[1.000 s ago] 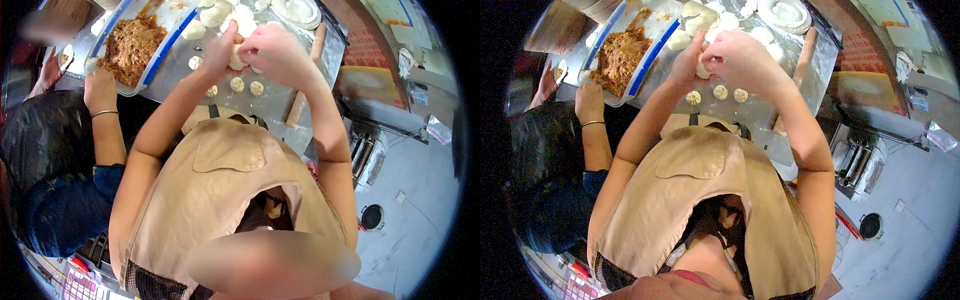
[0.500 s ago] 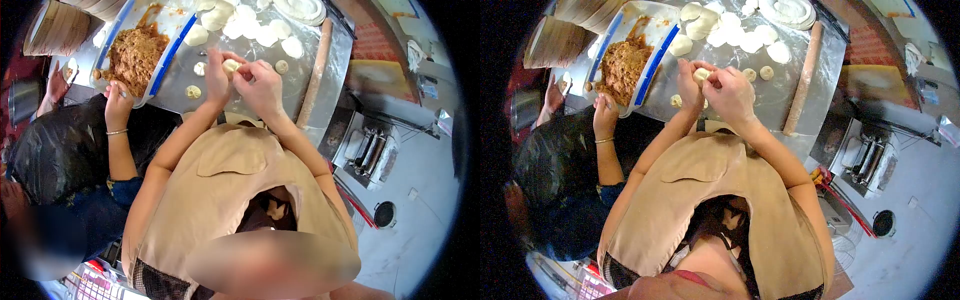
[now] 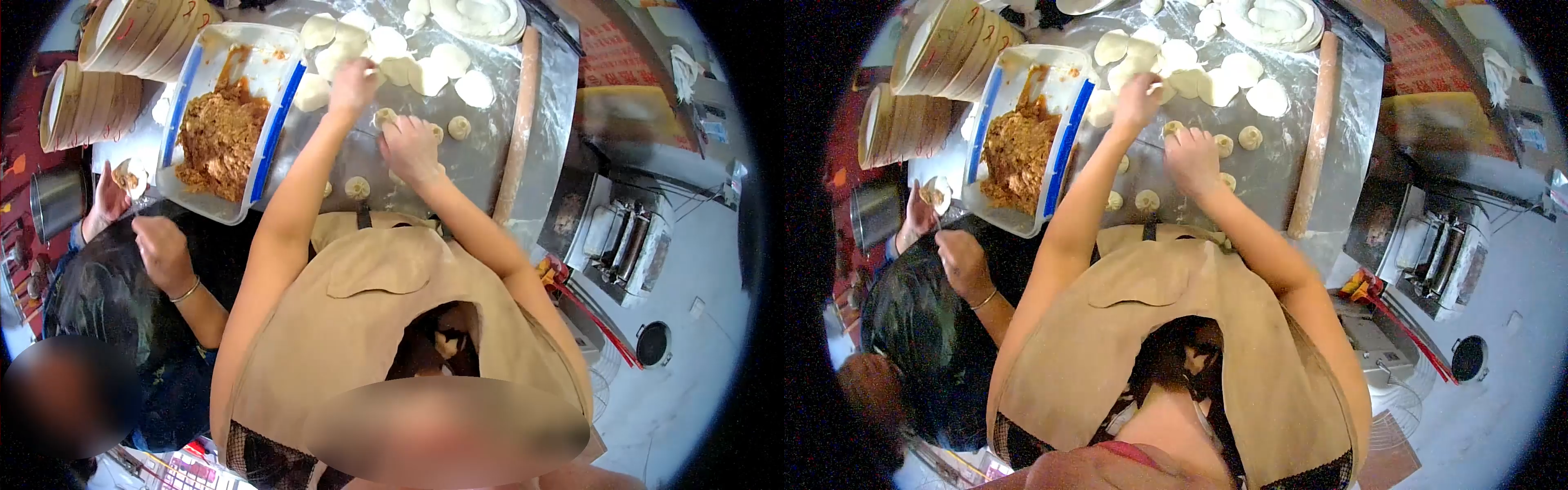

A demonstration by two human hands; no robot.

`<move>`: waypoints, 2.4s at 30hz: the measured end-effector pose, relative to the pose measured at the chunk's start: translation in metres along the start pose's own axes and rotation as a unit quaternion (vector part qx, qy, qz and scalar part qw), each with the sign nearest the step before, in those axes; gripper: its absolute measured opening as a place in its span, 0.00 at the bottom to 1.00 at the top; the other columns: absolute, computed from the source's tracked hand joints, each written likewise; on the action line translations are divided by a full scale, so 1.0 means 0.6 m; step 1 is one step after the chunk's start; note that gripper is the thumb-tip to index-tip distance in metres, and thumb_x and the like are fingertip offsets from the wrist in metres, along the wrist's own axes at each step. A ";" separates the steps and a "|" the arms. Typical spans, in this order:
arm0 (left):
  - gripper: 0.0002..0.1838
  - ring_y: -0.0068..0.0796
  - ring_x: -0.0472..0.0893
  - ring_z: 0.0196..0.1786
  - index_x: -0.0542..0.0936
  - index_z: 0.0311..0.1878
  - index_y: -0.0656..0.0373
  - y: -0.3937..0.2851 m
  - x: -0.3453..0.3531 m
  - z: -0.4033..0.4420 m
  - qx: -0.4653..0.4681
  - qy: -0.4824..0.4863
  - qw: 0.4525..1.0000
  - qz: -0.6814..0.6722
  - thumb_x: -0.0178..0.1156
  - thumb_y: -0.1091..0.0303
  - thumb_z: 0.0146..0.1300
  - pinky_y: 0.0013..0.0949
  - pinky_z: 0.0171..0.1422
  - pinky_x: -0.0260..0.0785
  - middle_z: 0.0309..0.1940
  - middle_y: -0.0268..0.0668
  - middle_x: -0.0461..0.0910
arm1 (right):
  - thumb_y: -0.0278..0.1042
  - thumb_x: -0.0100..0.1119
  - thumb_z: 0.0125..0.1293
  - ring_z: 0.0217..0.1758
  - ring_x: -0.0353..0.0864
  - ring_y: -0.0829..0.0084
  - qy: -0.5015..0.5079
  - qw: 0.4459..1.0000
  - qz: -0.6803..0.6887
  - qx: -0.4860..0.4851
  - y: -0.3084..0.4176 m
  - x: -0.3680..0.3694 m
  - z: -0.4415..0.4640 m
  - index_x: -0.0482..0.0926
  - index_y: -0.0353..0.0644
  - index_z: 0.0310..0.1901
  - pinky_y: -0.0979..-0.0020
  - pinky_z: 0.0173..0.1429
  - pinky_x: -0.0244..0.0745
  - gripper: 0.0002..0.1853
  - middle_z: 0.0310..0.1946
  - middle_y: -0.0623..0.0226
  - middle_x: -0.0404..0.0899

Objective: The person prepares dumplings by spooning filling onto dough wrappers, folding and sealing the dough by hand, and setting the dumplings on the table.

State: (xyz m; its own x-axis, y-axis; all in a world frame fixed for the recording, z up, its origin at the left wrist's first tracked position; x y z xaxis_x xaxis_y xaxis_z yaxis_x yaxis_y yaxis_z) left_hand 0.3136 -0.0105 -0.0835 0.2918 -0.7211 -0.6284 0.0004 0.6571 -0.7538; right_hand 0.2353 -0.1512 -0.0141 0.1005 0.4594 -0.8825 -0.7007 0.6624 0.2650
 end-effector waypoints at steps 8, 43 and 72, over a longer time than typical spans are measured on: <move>0.26 0.47 0.78 0.49 0.76 0.49 0.60 -0.103 0.195 0.107 -0.027 0.132 0.973 0.189 0.70 0.61 0.46 0.40 0.53 0.73 0.47 0.48 0.77 | 0.30 0.63 0.50 0.33 0.75 0.62 0.076 0.976 0.141 0.147 -0.039 -0.079 -0.066 0.80 0.45 0.30 0.61 0.38 0.70 0.05 0.26 0.65 0.74; 0.19 0.41 0.64 0.67 0.74 0.56 0.59 -0.087 -0.237 -0.405 -0.191 -0.131 0.460 -0.857 0.51 0.77 0.59 0.39 0.69 0.61 0.64 0.47 0.64 | 0.33 0.48 0.62 0.40 0.81 0.62 0.192 0.981 0.023 0.006 0.093 0.023 0.095 0.80 0.45 0.40 0.61 0.45 0.74 0.11 0.37 0.62 0.81; 0.19 0.38 0.76 0.57 0.71 0.55 0.71 -0.027 -0.271 -0.406 -0.331 -0.269 0.617 -0.662 0.48 0.70 0.62 0.36 0.64 0.65 0.52 0.49 0.76 | 0.26 0.52 0.56 0.37 0.84 0.57 0.286 0.936 -0.082 -0.186 0.315 0.107 0.238 0.82 0.36 0.31 0.62 0.38 0.80 0.08 0.37 0.52 0.80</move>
State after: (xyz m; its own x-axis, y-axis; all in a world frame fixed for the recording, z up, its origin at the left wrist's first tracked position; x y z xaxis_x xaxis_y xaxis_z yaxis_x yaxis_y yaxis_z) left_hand 0.0333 0.0423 -0.0159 0.7297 -0.2358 0.6418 0.2400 -0.7906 -0.5633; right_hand 0.2104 0.0880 0.0351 -0.0919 -0.0934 -0.9914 -0.9170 0.3960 0.0477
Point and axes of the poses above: each hand's wrist, its own z-axis towards the middle knuckle, its own x-axis out of the palm, y = z × x, the point moved 6 cm from there along z, towards the middle knuckle
